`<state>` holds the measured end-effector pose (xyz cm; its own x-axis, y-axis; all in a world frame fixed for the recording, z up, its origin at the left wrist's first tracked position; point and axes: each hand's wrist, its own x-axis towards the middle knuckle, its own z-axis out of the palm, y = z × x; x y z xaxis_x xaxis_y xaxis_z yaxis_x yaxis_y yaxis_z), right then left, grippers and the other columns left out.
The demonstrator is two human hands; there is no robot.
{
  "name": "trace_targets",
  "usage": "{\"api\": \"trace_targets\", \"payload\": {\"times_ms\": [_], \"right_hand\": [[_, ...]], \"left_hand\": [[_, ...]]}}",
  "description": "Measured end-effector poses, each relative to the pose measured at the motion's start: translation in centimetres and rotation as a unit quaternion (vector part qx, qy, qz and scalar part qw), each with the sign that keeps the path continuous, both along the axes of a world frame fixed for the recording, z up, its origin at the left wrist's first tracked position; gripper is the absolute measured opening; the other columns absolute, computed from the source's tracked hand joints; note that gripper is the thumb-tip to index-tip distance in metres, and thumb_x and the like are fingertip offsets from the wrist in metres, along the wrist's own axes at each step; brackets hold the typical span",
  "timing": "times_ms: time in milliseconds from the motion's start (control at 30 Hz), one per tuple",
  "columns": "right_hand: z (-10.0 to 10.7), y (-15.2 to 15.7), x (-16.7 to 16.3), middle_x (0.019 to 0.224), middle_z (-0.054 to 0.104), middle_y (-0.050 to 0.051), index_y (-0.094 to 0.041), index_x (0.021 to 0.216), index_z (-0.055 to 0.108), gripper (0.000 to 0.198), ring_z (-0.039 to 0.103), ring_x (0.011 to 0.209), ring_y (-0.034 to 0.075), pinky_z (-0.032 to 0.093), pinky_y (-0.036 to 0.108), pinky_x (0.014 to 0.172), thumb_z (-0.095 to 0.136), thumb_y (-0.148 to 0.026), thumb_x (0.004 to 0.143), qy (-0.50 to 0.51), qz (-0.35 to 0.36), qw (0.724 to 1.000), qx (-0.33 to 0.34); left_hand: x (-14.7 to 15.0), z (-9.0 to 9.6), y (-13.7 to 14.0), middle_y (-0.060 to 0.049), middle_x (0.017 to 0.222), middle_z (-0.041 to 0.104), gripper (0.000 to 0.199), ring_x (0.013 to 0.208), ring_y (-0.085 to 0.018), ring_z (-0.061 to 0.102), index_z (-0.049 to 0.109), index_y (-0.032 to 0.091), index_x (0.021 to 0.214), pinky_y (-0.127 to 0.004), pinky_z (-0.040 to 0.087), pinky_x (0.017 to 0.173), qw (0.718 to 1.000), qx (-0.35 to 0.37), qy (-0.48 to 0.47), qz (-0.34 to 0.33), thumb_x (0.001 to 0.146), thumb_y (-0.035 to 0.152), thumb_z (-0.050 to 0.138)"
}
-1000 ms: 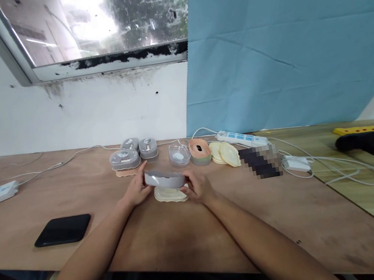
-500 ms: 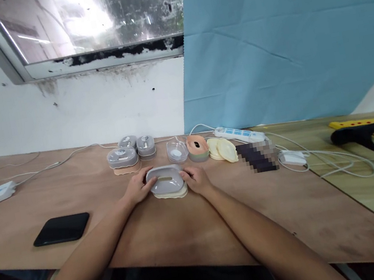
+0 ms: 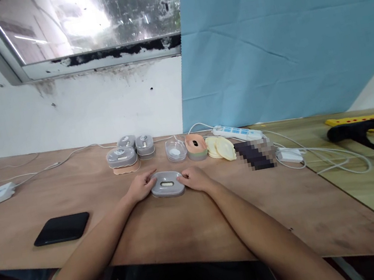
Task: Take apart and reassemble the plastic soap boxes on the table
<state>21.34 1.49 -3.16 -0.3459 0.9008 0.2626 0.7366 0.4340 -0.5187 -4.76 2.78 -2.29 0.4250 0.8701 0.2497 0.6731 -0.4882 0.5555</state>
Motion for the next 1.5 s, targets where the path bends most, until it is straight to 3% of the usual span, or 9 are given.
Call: {"api": "trace_targets", "payload": {"times_ms": [100,300,700,833,933,1000,1233,1400,1500], "right_hand": [[0.0,0.0,-0.4,0.048,0.033,-0.005,-0.018,0.048,0.04,0.049,0.033,0.047,0.008,0.015,0.024,0.047,0.045,-0.05,0.084,-0.005,-0.01,1.0,0.013],[-0.3,0.3,-0.6,0.047,0.039,-0.004,-0.018,0.05,0.043,0.051,0.037,0.047,0.01,0.017,0.025,0.047,0.042,-0.054,0.086,-0.004,-0.045,0.998,0.041],[-0.5,0.6,-0.8,0.051,0.05,-0.002,-0.019,0.054,0.05,0.043,0.044,0.051,0.012,0.024,0.025,0.05,0.046,-0.048,0.086,0.006,-0.085,0.994,0.062],[-0.3,1.1,-0.9,0.065,0.062,0.0,-0.02,0.086,0.062,0.03,0.054,0.061,0.015,0.034,0.026,0.058,0.047,-0.046,0.087,0.065,-0.161,0.977,0.12],[-0.3,2.3,-1.0,0.075,0.066,0.003,-0.019,0.118,0.056,0.038,0.059,0.07,0.019,0.039,0.028,0.062,0.043,-0.041,0.089,0.08,-0.206,0.964,0.147],[-0.3,3.3,-1.0,0.081,0.068,0.006,-0.018,0.126,0.051,0.043,0.06,0.074,0.022,0.04,0.03,0.064,0.041,-0.039,0.09,0.067,-0.213,0.964,0.146],[-0.6,4.6,-0.9,0.091,0.07,0.008,-0.019,0.098,0.064,0.028,0.062,0.084,0.023,0.041,0.03,0.07,0.043,-0.035,0.09,0.03,-0.19,0.971,0.14],[-0.4,3.8,-0.8,0.087,0.068,0.008,-0.019,0.099,0.061,0.031,0.06,0.078,0.021,0.04,0.029,0.066,0.043,-0.042,0.089,0.086,-0.2,0.966,0.142],[-0.6,3.1,-0.7,0.077,0.064,0.004,-0.019,0.101,0.057,0.037,0.057,0.069,0.018,0.039,0.028,0.063,0.052,-0.051,0.083,0.124,-0.207,0.957,0.159]], "left_hand": [[-0.2,-0.1,0.2,-0.005,0.092,0.071,0.043,0.081,-0.02,0.063,0.058,0.021,0.126,-0.028,0.046,0.073,1.0,-0.002,0.019,0.007,0.088,0.035,0.045],[-0.3,-0.3,0.8,-0.004,0.119,0.066,0.041,0.101,-0.023,0.062,0.059,0.026,0.125,-0.03,0.046,0.085,0.999,-0.023,0.008,0.025,0.087,0.034,0.045],[0.0,0.4,0.5,-0.002,0.112,0.069,0.038,0.099,-0.024,0.063,0.062,0.033,0.12,-0.029,0.045,0.077,0.997,-0.04,0.063,0.024,0.088,0.031,0.042],[0.1,0.3,0.5,-0.002,0.114,0.068,0.038,0.101,-0.024,0.062,0.062,0.032,0.12,-0.03,0.046,0.081,0.997,-0.035,0.066,0.033,0.088,0.033,0.042],[0.0,0.3,0.5,0.0,0.118,0.066,0.038,0.104,-0.024,0.061,0.062,0.032,0.12,-0.03,0.045,0.083,0.996,-0.036,0.07,0.031,0.089,0.034,0.04],[0.0,0.4,0.4,0.001,0.122,0.064,0.039,0.108,-0.024,0.06,0.06,0.033,0.122,-0.03,0.045,0.084,0.996,-0.039,0.076,0.032,0.09,0.036,0.039],[-0.2,0.3,0.2,0.001,0.125,0.062,0.045,0.111,-0.024,0.058,0.056,0.033,0.126,-0.031,0.045,0.086,0.996,-0.04,0.08,0.029,0.091,0.05,0.035],[-0.5,0.2,0.1,-0.003,0.121,0.064,0.053,0.107,-0.025,0.06,0.055,0.028,0.128,-0.032,0.045,0.085,0.997,-0.032,0.061,0.018,0.091,0.057,0.032],[-0.6,0.1,0.1,-0.006,0.105,0.069,0.056,0.095,-0.024,0.063,0.053,0.024,0.13,-0.032,0.046,0.079,0.999,-0.026,0.037,0.021,0.09,0.058,0.033]]}}
